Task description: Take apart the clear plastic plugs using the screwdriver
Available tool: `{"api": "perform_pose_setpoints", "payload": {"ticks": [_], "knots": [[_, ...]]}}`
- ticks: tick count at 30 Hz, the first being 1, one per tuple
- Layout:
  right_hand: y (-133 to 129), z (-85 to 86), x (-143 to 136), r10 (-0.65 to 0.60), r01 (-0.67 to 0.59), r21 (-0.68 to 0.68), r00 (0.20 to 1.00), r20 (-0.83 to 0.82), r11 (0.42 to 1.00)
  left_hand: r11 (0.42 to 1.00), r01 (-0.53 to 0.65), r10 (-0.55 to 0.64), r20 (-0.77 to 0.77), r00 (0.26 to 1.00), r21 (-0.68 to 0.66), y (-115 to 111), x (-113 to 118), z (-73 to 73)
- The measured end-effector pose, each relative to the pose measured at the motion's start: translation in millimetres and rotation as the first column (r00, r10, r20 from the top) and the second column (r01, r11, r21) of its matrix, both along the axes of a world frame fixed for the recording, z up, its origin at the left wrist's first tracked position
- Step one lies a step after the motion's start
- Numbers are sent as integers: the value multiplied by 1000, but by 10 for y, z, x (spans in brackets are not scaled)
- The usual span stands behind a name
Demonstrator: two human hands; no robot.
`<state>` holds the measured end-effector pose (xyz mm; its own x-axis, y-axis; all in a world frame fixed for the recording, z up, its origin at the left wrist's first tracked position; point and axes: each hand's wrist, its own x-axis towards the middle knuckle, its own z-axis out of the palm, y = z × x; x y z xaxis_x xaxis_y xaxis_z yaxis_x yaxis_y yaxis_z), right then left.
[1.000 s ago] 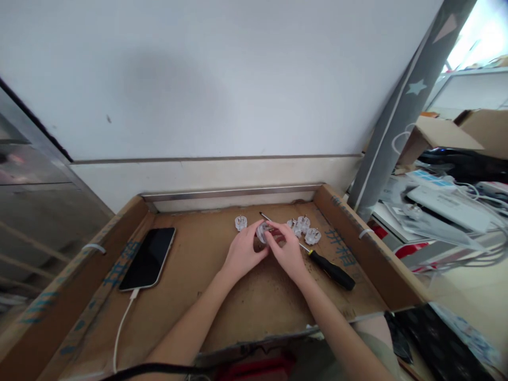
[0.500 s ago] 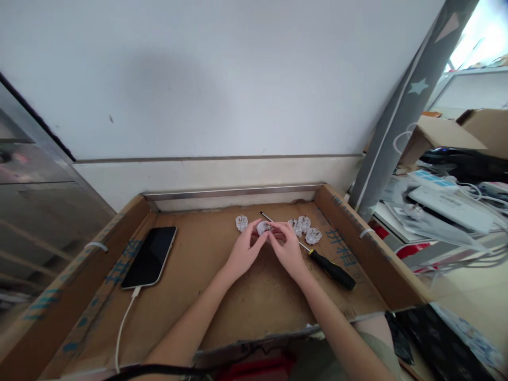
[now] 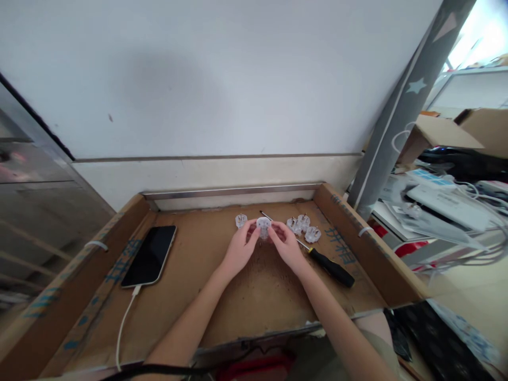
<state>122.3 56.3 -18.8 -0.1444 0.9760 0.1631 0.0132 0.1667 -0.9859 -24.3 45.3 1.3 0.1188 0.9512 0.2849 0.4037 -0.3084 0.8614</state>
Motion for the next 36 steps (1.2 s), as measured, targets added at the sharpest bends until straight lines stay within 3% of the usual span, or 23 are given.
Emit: {"api": "perform_pose_setpoints", "payload": {"ticks": [5, 10, 15, 27, 32, 36], "knots": [[-40, 33, -1, -8, 7, 12, 1000, 28, 1000, 991, -9, 20, -86, 996, 134, 24, -41, 8], [-68, 89, 22, -52, 47, 80, 996, 67, 996, 985, 35, -20, -88, 996, 167, 7, -42, 13], [-90, 106, 20, -59, 50, 122, 996, 69, 991, 980, 2, 31, -160, 987, 201, -19, -42, 30], [-33, 46, 16, -13, 12, 52, 1000, 24, 999, 994, 20, -11, -90, 996, 104, -20, -18, 49], [-27, 44, 24, -34, 24, 91, 993, 111, 996, 998, 31, -31, -7, 999, 55, -20, -12, 77], [-49, 82, -9, -135, 90, 189, 962, 239, 978, 1000, 9, -9, 61, 998, -14, 22, -22, 41]]}}
